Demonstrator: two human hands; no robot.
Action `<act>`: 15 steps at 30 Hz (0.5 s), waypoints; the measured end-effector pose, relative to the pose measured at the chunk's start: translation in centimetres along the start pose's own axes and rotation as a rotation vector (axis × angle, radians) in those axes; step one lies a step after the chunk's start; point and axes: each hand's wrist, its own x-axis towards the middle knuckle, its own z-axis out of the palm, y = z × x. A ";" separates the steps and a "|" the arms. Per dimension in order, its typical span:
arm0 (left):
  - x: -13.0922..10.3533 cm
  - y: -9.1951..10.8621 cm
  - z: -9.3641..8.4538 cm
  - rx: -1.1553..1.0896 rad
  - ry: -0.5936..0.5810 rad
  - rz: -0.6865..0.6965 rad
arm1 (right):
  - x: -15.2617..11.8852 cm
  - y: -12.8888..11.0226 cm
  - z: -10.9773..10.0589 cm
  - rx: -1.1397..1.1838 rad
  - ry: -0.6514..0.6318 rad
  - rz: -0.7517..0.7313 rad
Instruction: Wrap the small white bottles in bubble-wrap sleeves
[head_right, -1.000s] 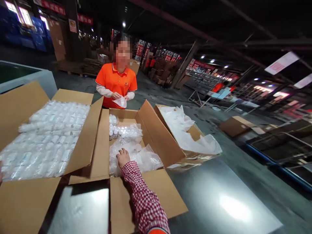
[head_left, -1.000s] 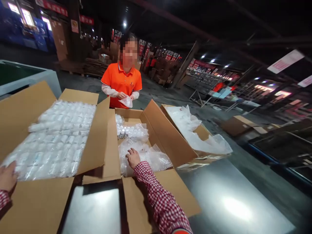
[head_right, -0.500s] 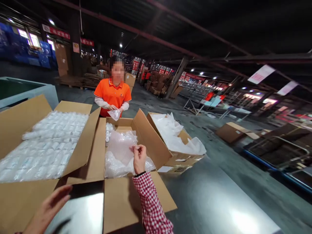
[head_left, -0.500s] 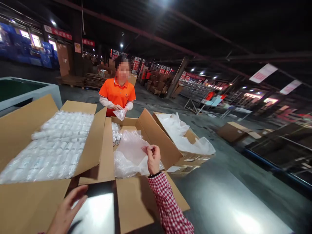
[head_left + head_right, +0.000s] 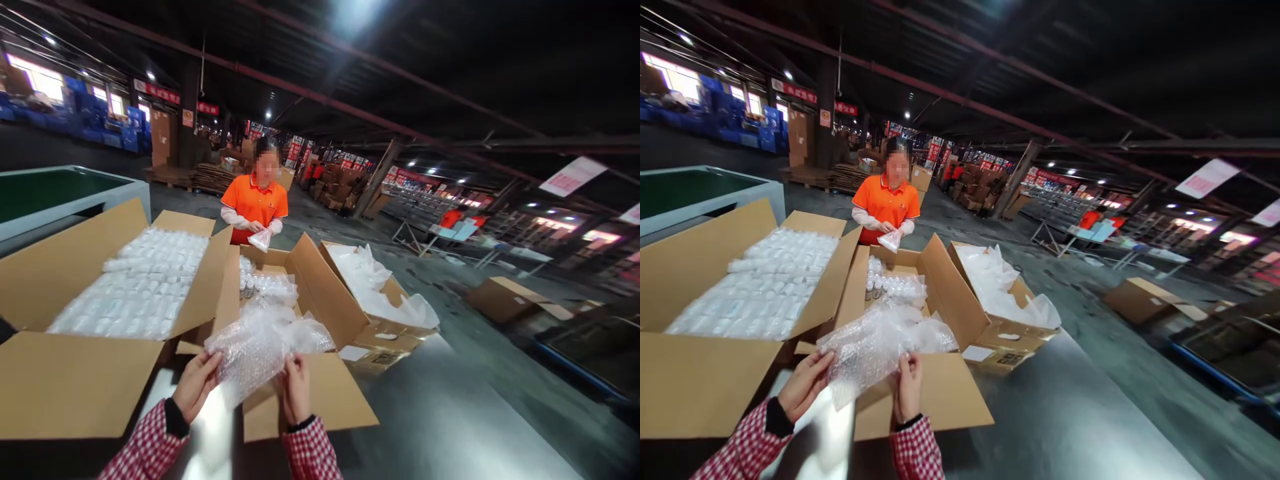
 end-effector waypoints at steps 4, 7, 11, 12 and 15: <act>-2.0 0.9 1.1 0.181 0.005 0.111 | -3.8 -0.7 1.8 -0.208 -0.316 -0.175; -3.5 1.7 1.6 0.543 0.036 0.231 | -6.0 -0.4 4.1 -0.253 -0.773 -0.094; -4.5 3.5 0.0 0.886 0.178 0.295 | -4.0 0.6 5.2 -0.090 -0.939 0.237; -4.6 4.1 -0.6 0.932 0.190 0.317 | -2.9 0.7 5.1 -0.090 -0.928 0.286; -4.8 5.1 -1.6 1.038 0.122 0.339 | 1.1 1.2 5.0 -0.325 -0.930 0.205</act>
